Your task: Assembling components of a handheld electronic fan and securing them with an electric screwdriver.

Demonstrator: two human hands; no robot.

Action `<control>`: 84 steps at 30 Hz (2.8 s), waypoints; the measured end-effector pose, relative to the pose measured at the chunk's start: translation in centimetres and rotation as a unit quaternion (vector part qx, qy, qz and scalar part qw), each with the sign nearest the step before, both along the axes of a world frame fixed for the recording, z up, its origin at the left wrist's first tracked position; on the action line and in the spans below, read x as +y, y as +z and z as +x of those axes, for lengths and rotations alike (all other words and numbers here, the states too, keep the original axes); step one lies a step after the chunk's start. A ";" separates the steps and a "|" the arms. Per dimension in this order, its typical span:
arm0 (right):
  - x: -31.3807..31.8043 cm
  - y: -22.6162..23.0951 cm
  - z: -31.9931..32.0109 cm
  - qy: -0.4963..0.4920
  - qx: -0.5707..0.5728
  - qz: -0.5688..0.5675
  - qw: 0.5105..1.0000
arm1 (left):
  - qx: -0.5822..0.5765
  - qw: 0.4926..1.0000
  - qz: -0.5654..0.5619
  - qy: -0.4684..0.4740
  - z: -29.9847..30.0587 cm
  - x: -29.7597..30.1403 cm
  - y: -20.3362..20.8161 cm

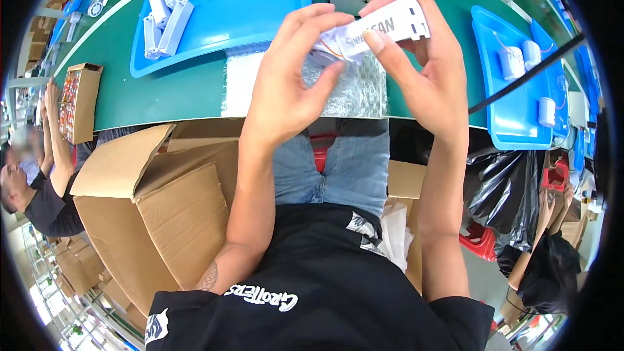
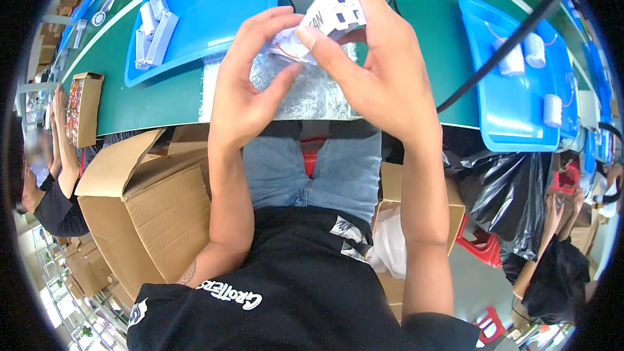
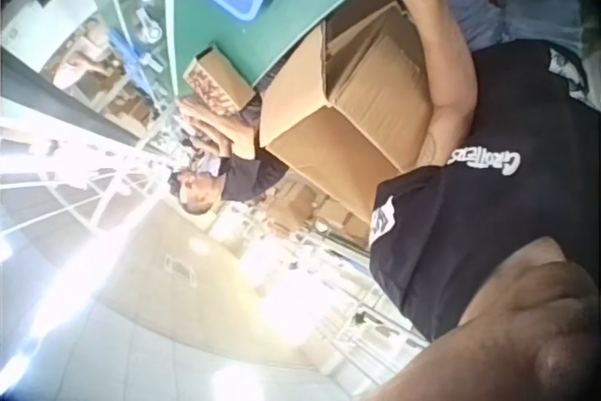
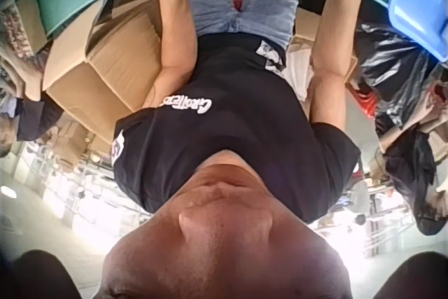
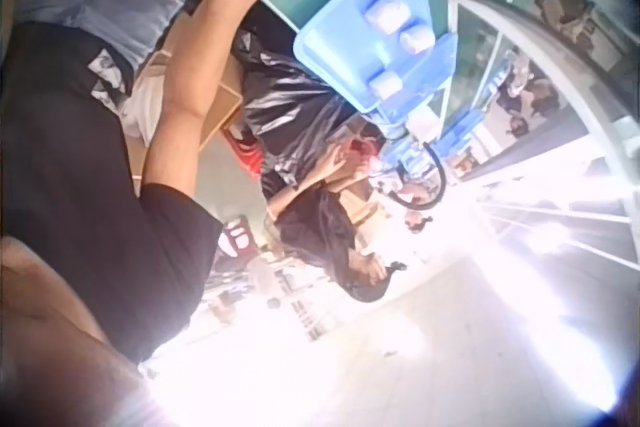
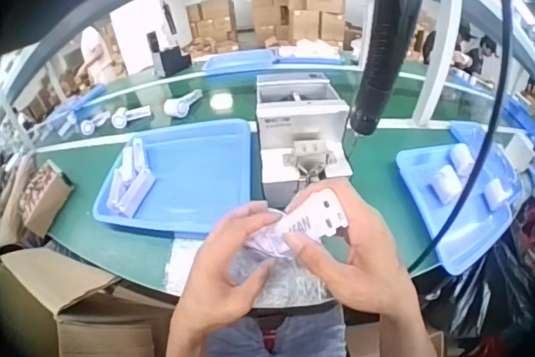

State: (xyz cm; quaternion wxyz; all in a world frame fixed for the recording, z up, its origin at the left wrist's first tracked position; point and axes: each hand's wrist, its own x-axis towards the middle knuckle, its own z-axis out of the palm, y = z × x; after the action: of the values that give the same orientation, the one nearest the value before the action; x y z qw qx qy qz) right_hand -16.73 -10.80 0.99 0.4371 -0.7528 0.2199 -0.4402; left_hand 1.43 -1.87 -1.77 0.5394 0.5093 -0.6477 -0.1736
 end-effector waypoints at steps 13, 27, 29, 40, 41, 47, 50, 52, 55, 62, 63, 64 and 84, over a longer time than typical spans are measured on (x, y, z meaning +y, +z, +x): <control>0.5 -0.5 -0.7 -0.042 -0.095 0.078 0.992 | -0.132 0.991 0.010 0.025 -0.4 -0.7 0.0; -0.1 -0.3 -1.3 -0.026 0.093 -0.247 0.964 | 0.102 0.994 0.025 -0.023 -0.9 -0.8 -1.6; -0.3 0.3 -1.3 -0.018 0.091 -0.253 0.963 | 0.101 0.994 0.021 -0.022 -1.0 -0.8 -1.6; -0.8 0.2 -0.6 -0.009 0.091 -0.205 0.974 | 0.101 0.993 0.062 -0.008 -1.2 -1.0 -1.5; -0.6 -0.1 -0.4 -0.012 0.061 -0.181 0.982 | 0.099 0.994 0.050 -0.011 -1.1 -1.0 -1.6; -0.8 0.1 -1.1 0.006 0.096 -0.189 0.977 | 0.096 0.995 0.040 -0.007 -1.2 -0.8 -1.3; -0.8 0.0 -0.9 -0.003 0.071 -0.154 0.986 | 0.083 0.996 0.037 -0.009 -1.2 -0.9 -1.4; -0.9 -0.3 -0.7 -0.014 0.045 -0.138 0.989 | 0.078 0.996 0.032 -0.009 -1.2 -0.9 -1.3; -1.0 -0.4 -0.6 -0.009 0.048 -0.181 0.982 | 0.093 0.995 0.035 -0.012 -1.2 -0.9 -1.3; -0.6 -0.1 0.1 0.002 0.028 -0.085 0.996 | 0.072 0.997 0.042 -0.004 -1.0 -0.6 -1.1; -0.5 0.1 0.0 -0.001 0.029 -0.063 0.998 | 0.066 0.997 0.041 -0.002 -1.1 -0.7 -1.0; -0.6 0.3 -0.2 -0.003 0.029 -0.067 0.997 | 0.066 0.997 0.037 -0.005 -1.2 -0.8 -0.9; -4.2 7.1 -20.3 -0.323 0.077 -0.102 0.938 | 0.025 0.995 -0.037 0.089 3.9 -1.1 5.8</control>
State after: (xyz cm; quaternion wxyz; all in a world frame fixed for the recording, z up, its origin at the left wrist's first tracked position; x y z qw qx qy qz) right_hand -37.06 -14.99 8.06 0.1742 -0.7133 0.4378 -0.5188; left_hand 5.31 -3.01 4.01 0.5871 0.5400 -0.5923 -0.1131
